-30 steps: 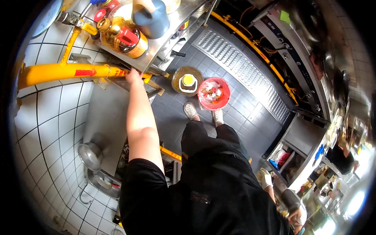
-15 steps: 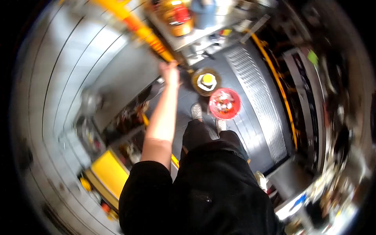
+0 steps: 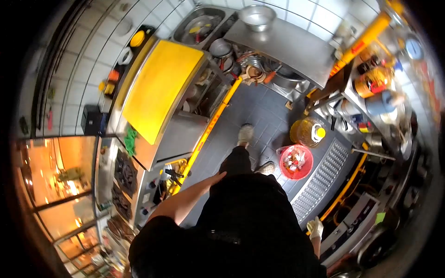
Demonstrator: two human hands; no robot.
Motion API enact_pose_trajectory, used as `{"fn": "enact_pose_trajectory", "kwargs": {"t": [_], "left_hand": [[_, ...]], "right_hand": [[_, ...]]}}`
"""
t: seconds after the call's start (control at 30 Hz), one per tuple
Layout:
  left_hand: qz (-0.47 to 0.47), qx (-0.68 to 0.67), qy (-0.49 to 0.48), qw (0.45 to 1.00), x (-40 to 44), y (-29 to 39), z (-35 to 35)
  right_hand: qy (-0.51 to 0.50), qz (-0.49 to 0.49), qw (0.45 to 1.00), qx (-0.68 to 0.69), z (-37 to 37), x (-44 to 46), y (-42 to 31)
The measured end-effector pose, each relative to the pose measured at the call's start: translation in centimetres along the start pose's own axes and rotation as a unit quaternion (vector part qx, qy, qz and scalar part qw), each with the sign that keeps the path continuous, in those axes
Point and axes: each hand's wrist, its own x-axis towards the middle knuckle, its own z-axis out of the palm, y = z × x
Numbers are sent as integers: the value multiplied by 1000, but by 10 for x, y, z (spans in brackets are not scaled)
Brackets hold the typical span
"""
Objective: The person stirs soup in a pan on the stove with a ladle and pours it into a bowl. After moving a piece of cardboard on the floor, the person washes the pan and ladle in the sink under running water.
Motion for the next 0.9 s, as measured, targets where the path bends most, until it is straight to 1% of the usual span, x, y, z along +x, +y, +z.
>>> {"fn": "enact_pose_trajectory", "kwargs": {"t": [0.07, 0.1, 0.13, 0.17, 0.2, 0.23, 0.27, 0.3, 0.33, 0.4, 0.47, 0.5, 0.53, 0.57, 0.6, 0.63, 0.67, 0.7, 0.73, 0.77, 0.8, 0.83, 0.9], "left_hand": [[-8, -30, -66, 997, -26, -15, -13], [2, 45, -46, 998, -46, -11, -13], [15, 121, -23, 992, -57, -9, -16], [28, 93, -22, 995, -45, -27, -26], [39, 63, -22, 997, -29, -53, -40], [59, 98, -6, 993, -1, -85, -62], [79, 134, 12, 988, 21, -102, -80], [109, 165, 38, 980, 18, -94, -89], [140, 196, 67, 968, 1, -83, -104], [147, 160, 114, 969, -36, -42, -135], [88, 21, 142, 986, -63, 0, -157], [101, -101, 90, 986, 19, -45, -188], [146, -8, 115, 983, 19, -39, -205], [191, 84, 138, 968, 11, -25, -223], [234, 173, 161, 943, 3, -11, -238], [290, 168, 172, 926, -33, 20, -244], [281, 215, 208, 912, -21, 22, -259], [312, 244, 222, 891, -11, 23, -278], [342, 271, 237, 868, -2, 22, -296], [385, 287, 303, 823, 2, 22, -306], [392, 289, 314, 815, 5, 22, -313], [399, 291, 326, 806, 0, 31, -319], [422, 281, 350, 788, -4, 39, -322]], "right_hand": [[-51, -46, 995, -69, 36, -3, -60], [-78, -44, 991, -97, 64, -1, -94], [-111, -46, 991, -56, 90, 7, -116], [-114, -78, 980, -142, 125, 2, -144], [-175, -128, 969, -116, 153, 20, -157], [-154, -142, 967, -145, 202, -8, -184], [-178, -168, 947, -206, 241, -9, -202], [-210, -194, 942, -174, 284, -28, -218], [-233, -210, 937, -156, 323, -28, -225], [-294, -281, 892, -196, 393, -49, -242], [-298, -285, 885, -218, 460, -90, -250], [-316, -283, 876, -229, 489, -118, -252], [-334, -279, 868, -239, 510, -138, -251], [-365, -284, 852, -245, 532, -138, -246], [-360, -276, 855, -250, 543, -139, -241], [-356, -270, 857, -257, 558, -159, -238], [-352, -264, 858, -265, 571, -176, -235], [-369, -252, 866, -223, 580, -187, -231], [-367, -241, 873, -213, 587, -198, -230], [-366, -230, 878, -204, 594, -210, -232], [-364, -221, 884, -194, 601, -222, -236], [-358, -244, 880, -196, 607, -235, -242], [-381, -245, 878, -156, 618, -225, -257]]}}
